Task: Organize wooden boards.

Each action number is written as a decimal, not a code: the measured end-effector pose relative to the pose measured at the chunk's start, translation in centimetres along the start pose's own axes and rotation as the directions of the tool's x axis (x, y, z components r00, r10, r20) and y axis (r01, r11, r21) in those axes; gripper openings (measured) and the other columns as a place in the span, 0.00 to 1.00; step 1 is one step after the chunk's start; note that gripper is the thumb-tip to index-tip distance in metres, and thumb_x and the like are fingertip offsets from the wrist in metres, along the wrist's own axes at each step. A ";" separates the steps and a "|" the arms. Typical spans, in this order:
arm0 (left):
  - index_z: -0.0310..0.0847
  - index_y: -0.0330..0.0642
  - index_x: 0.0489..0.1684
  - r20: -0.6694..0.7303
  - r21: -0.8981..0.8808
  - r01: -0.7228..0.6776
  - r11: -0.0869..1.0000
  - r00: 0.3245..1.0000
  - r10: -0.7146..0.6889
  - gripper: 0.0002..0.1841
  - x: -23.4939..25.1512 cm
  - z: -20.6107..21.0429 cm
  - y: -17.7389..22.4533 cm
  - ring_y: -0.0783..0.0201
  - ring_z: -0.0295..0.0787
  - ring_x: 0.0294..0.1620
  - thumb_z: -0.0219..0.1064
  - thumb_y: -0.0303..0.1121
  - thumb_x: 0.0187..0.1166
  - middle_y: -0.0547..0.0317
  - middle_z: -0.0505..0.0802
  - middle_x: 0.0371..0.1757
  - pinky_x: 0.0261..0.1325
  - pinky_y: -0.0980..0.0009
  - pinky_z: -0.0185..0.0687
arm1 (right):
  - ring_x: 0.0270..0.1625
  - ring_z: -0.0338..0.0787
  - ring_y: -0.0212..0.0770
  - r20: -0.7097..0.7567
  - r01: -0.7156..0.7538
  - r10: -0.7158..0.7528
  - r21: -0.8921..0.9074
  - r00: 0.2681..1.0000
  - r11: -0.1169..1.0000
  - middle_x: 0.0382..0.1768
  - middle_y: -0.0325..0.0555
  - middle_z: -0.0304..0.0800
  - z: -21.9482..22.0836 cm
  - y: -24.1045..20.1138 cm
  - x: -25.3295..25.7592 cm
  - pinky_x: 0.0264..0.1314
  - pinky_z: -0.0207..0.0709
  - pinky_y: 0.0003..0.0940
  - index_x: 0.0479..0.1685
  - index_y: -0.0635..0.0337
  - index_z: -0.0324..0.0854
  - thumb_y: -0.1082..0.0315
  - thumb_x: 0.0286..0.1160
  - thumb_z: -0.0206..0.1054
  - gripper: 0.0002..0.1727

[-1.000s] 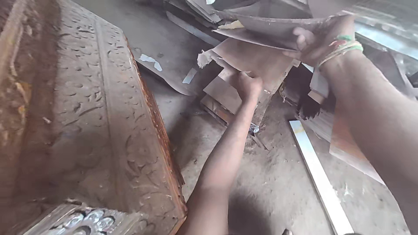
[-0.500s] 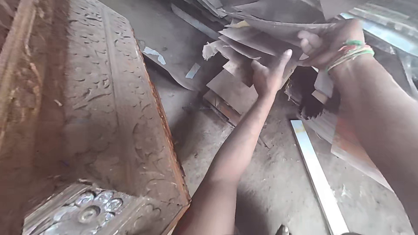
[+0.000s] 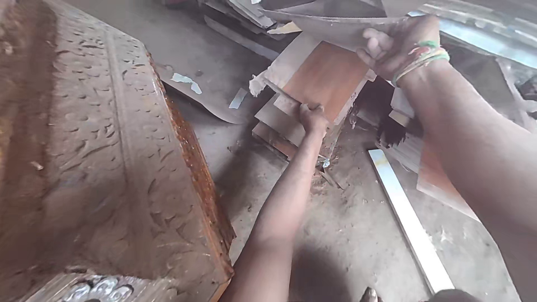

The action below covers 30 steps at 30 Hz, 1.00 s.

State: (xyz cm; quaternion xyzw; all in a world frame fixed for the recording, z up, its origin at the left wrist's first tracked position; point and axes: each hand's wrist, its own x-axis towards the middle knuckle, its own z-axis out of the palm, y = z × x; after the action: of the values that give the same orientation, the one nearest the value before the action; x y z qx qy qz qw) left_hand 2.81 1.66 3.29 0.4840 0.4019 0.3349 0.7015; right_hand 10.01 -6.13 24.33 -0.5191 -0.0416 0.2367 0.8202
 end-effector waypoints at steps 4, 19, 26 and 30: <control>0.74 0.37 0.69 0.062 -0.159 0.072 0.985 0.996 -0.063 0.22 0.8 -0.4 -1.7 0.48 0.91 0.51 0.72 0.26 0.77 0.39 0.88 0.59 0.47 0.49 0.92 | 0.44 0.94 0.50 0.015 0.026 -0.027 0.041 1.000 0.999 0.47 0.55 0.93 0.1 -0.1 0.4 0.53 0.87 0.50 0.64 0.59 0.71 0.54 0.89 0.43 0.21; 0.75 0.37 0.62 0.081 -0.336 0.108 0.936 0.993 -0.086 0.14 1.6 -0.2 -2.9 0.48 0.92 0.43 0.66 0.34 0.85 0.39 0.88 0.53 0.39 0.50 0.92 | 0.43 0.94 0.51 -0.001 0.060 -0.060 0.086 0.998 0.995 0.46 0.57 0.92 0.4 0.1 0.4 0.53 0.87 0.49 0.66 0.57 0.69 0.49 0.91 0.41 0.24; 0.76 0.45 0.72 0.016 -0.436 0.132 0.890 0.990 -0.139 0.24 1.4 -0.3 -2.8 0.43 0.92 0.47 0.53 0.53 0.92 0.37 0.88 0.59 0.40 0.42 0.91 | 0.40 0.93 0.48 -0.011 0.071 -0.071 0.078 0.997 0.994 0.43 0.55 0.92 0.5 0.3 0.1 0.52 0.87 0.47 0.65 0.56 0.70 0.48 0.91 0.42 0.24; 0.77 0.45 0.72 0.012 -0.457 0.136 0.879 0.989 -0.147 0.24 0.9 -0.4 -2.5 0.44 0.92 0.46 0.52 0.52 0.92 0.37 0.88 0.59 0.39 0.44 0.92 | 0.42 0.93 0.48 -0.022 0.079 -0.078 0.071 0.997 0.994 0.44 0.54 0.91 0.7 0.3 -0.3 0.53 0.86 0.48 0.64 0.56 0.70 0.49 0.91 0.41 0.23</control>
State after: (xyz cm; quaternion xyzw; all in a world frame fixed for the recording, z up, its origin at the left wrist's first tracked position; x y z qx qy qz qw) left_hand 3.12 1.87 0.66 0.2711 0.3544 0.3735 0.8133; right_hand 9.46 -5.59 24.37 -0.4895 -0.0454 0.2004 0.8474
